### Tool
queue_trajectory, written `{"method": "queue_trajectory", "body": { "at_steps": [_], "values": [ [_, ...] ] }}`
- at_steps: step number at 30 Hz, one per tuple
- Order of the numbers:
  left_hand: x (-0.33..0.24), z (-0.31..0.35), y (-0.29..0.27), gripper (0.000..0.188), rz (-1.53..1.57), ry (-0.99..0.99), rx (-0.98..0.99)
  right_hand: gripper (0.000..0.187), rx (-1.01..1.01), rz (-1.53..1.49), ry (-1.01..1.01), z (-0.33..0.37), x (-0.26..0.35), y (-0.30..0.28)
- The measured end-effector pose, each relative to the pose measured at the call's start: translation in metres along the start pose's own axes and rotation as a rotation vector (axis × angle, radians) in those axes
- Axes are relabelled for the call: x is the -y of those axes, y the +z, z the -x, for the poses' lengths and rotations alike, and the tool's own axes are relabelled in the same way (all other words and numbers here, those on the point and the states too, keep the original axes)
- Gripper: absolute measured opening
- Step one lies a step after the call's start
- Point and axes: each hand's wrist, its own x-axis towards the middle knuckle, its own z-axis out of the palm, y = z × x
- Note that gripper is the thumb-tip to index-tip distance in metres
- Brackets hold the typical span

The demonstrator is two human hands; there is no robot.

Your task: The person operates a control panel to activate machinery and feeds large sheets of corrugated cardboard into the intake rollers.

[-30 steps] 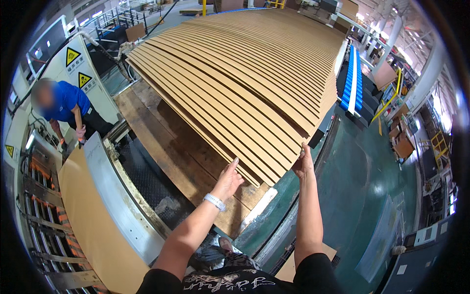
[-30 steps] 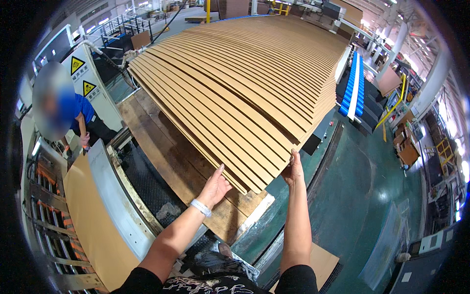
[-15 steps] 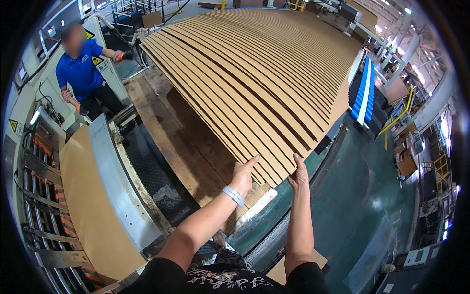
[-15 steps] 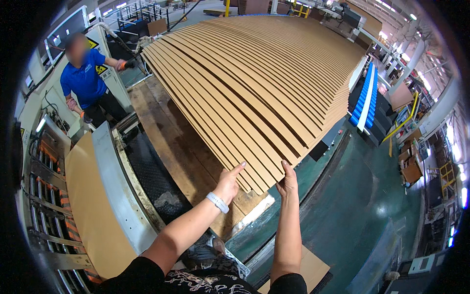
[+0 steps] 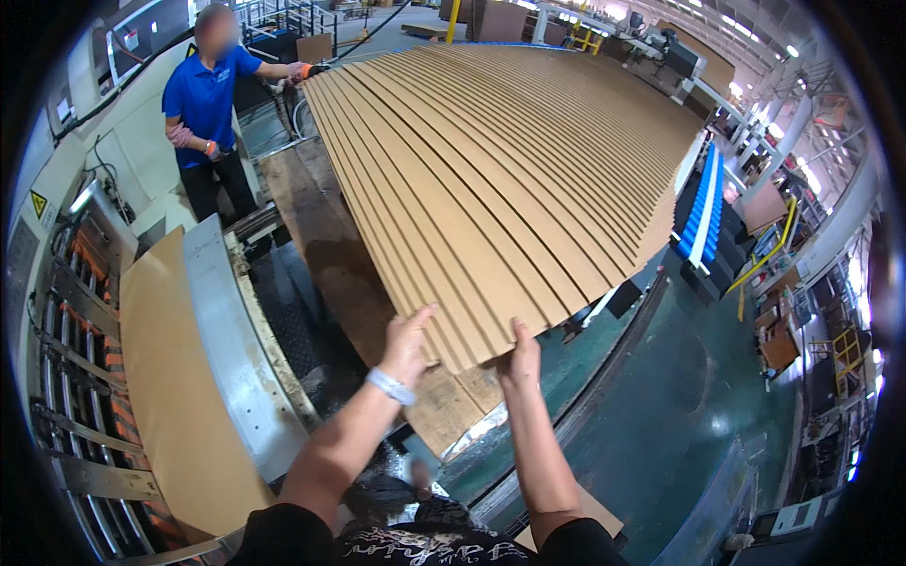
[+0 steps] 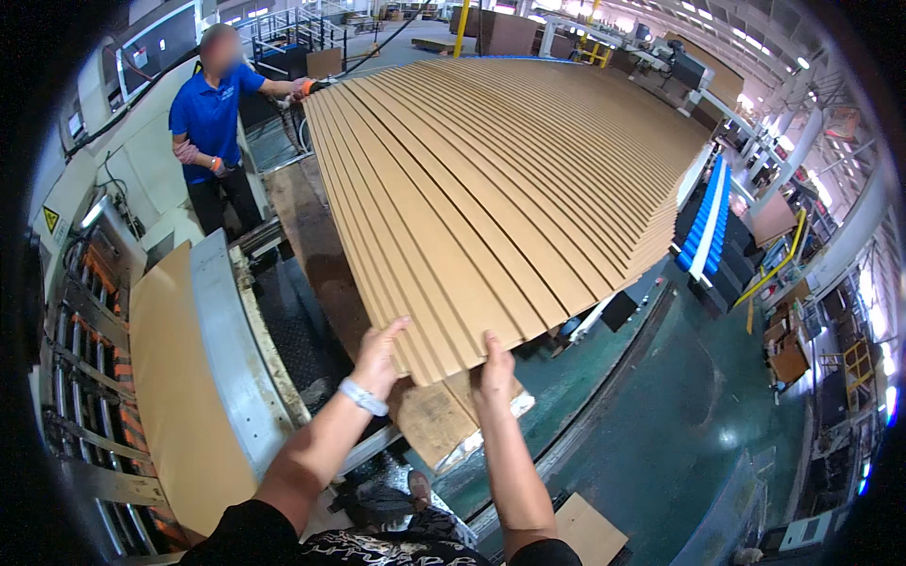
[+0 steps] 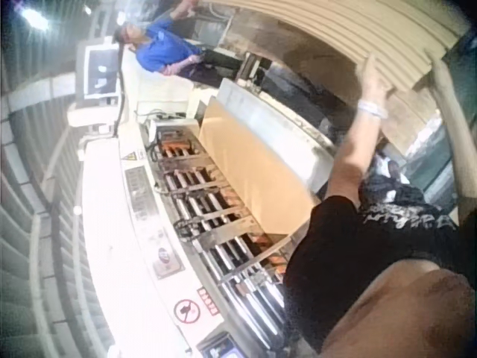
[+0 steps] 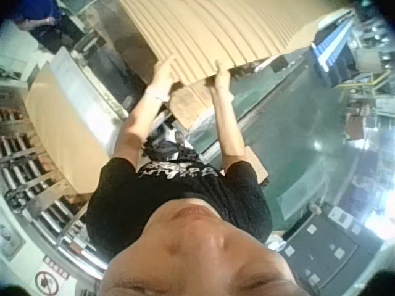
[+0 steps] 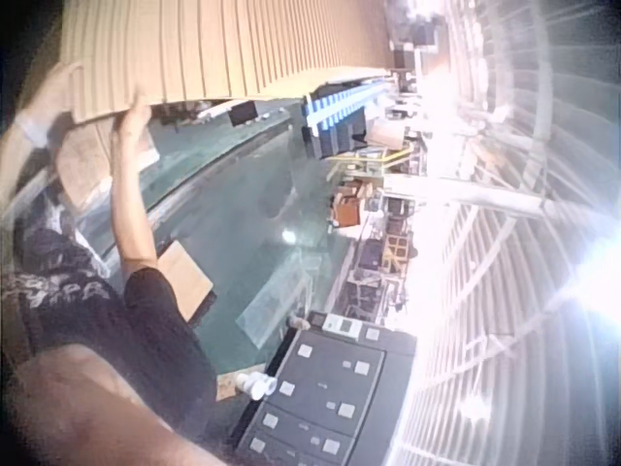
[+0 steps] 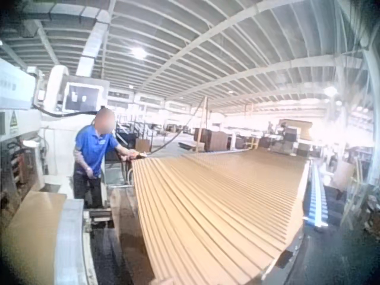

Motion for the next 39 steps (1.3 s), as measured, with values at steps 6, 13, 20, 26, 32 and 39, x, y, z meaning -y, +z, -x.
{"method": "queue_trajectory", "body": {
  "at_steps": [6,13,20,26,32,39],
  "values": [
    [-0.147,0.016,-0.112,0.032,-0.325,-0.033,-0.001,0.032,0.063,0.004,0.168,0.089,-0.099,0.122],
    [-0.149,-0.001,-0.165,0.039,-0.354,0.035,-0.034,0.030,0.404,-0.080,0.253,0.049,-0.110,0.026],
    [-0.132,0.009,-0.176,0.035,-0.247,-0.019,-0.029,0.050,0.007,-0.210,-0.049,-0.035,0.018,-0.011],
    [-0.141,0.022,-0.159,0.043,-0.286,-0.012,0.042,0.028,-0.033,-0.248,-0.123,-0.055,0.003,-0.006],
    [-0.170,0.034,-0.151,0.041,-0.295,0.100,0.069,0.039,0.017,-0.272,-0.102,-0.050,-0.003,0.008],
    [-0.196,0.116,-0.212,0.041,-0.280,0.119,-0.003,0.035,-0.042,-0.217,-0.061,0.035,-0.041,0.035]
  ]
}}
